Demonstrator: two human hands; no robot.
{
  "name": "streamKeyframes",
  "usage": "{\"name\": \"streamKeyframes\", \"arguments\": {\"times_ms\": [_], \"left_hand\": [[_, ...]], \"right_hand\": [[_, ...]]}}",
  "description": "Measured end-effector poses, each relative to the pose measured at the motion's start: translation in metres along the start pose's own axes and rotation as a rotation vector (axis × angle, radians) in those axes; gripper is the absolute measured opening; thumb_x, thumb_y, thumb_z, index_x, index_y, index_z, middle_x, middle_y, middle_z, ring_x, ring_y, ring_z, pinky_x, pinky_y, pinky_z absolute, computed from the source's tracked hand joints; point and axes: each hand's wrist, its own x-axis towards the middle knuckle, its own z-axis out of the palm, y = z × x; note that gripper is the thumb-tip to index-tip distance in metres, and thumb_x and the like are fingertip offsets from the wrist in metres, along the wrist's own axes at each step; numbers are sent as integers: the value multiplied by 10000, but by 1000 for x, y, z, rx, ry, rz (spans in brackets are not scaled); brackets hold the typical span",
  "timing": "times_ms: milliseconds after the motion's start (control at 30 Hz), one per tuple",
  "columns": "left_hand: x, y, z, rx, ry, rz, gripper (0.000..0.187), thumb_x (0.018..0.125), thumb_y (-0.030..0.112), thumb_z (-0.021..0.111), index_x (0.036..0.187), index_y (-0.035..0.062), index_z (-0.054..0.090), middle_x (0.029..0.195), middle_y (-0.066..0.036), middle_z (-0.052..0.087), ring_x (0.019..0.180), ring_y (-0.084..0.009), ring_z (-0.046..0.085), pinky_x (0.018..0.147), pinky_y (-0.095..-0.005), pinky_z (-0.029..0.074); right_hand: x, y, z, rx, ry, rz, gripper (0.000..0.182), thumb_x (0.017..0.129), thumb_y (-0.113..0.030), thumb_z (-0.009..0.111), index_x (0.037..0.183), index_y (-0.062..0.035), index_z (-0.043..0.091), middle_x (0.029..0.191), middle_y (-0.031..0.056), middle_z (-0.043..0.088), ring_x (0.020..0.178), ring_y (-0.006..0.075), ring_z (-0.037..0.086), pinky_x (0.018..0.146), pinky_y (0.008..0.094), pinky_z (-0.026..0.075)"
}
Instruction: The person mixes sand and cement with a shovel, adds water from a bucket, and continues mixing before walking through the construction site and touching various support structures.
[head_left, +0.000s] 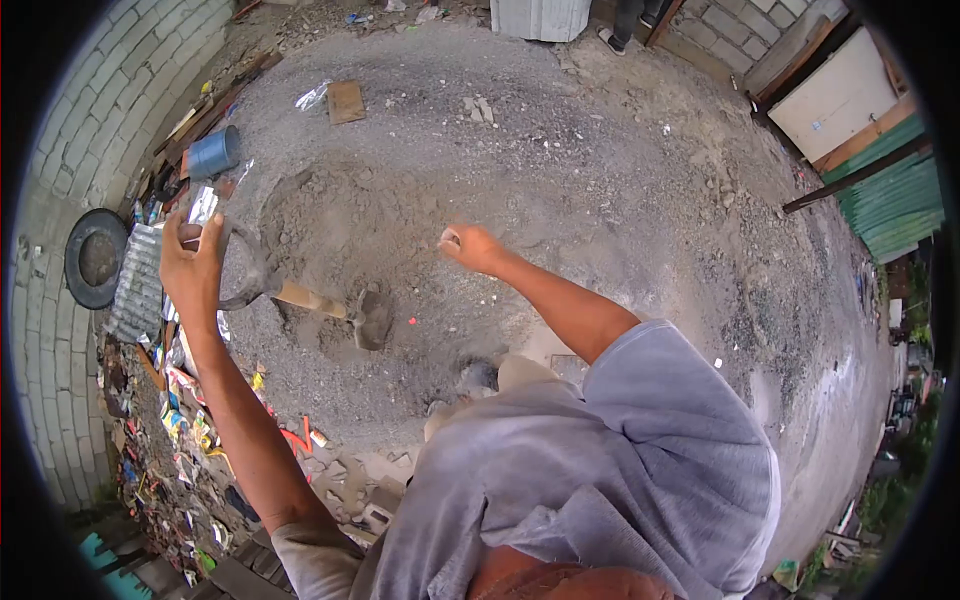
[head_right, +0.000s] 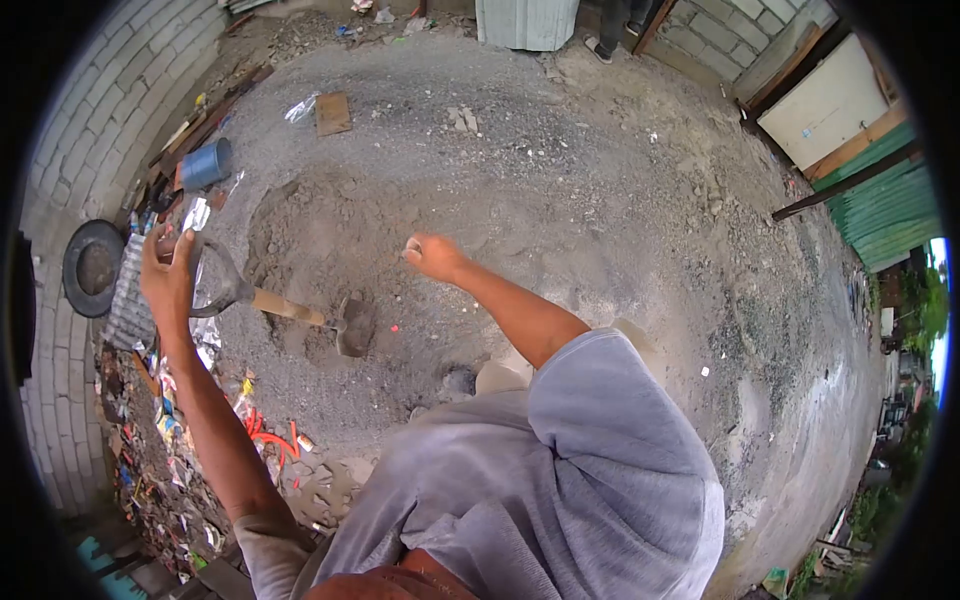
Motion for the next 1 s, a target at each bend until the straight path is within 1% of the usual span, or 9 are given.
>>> {"name": "streamKeyframes", "arguments": {"times_ms": [133,333,433,533,800,867,933,967,1000], "left_hand": [[-20,-41,-22,297,-80,282,496,838,268,715,1206,-32,576,1025,-154,641,942,-245,607,848,-336,465],[-37,-72,-33,-397,15,-269,569,903,323,644,1352,16,478,1157,-176,587,1046,-233,582,848,-352,493],[-40,-105,-15,-590,152,-241,731,895,481,586,1368,-43,396,1204,-248,519,1105,-303,554,938,-432,461],[-58,-148,10,-735,110,-335,776,884,552,562,1369,-29,390,1296,-227,469,1208,-308,474,1045,-506,339],[-48,-159,42,-691,18,-651,711,911,556,542,1360,19,423,1355,-155,479,1267,-259,425,1019,-471,375],[-44,-148,57,-814,41,-704,769,881,575,576,1416,60,378,1433,-121,432,1340,-242,362,1057,-480,304],[-38,-166,67,-866,102,-776,824,851,633,564,1463,129,340,1492,-73,378,1395,-231,282,1100,-529,161],[-36,-172,68,-874,35,-784,833,829,620,612,1508,286,265,1497,-79,343,1374,-245,303,1097,-507,198],[-35,-184,73,-888,48,-786,850,823,621,615,1504,239,280,1489,-80,353,1373,-248,301,1098,-505,189]], "right_hand": [[-116,96,-29,-353,-284,299,373,842,-351,599,1058,-50,636,1025,244,653,980,411,620,861,473,491],[-277,207,-50,-438,-355,766,453,765,-383,634,918,40,685,980,245,672,951,367,653,864,445,506],[-307,240,-50,-296,-534,951,480,808,-407,644,1017,25,644,876,155,707,821,311,688,743,416,553],[-325,267,-41,91,-243,1091,404,765,-369,635,826,27,690,713,166,690,746,300,693,738,411,546],[-341,351,-51,83,-346,1183,375,763,-356,583,683,-4,684,681,155,685,754,281,694,772,401,549],[-333,363,-64,116,-299,1188,385,777,-360,549,686,-15,693,690,155,687,746,285,692,781,409,549],[-308,378,-82,148,-225,1179,371,790,-370,606,772,-9,694,674,130,676,569,245,656,530,382,552],[-295,380,-92,105,-169,1054,366,792,-368,607,762,-13,690,674,126,675,583,240,659,561,377,550],[-282,386,-100,48,-158,932,353,796,-362,610,757,-20,687,681,118,676,602,228,662,612,368,547]]}}
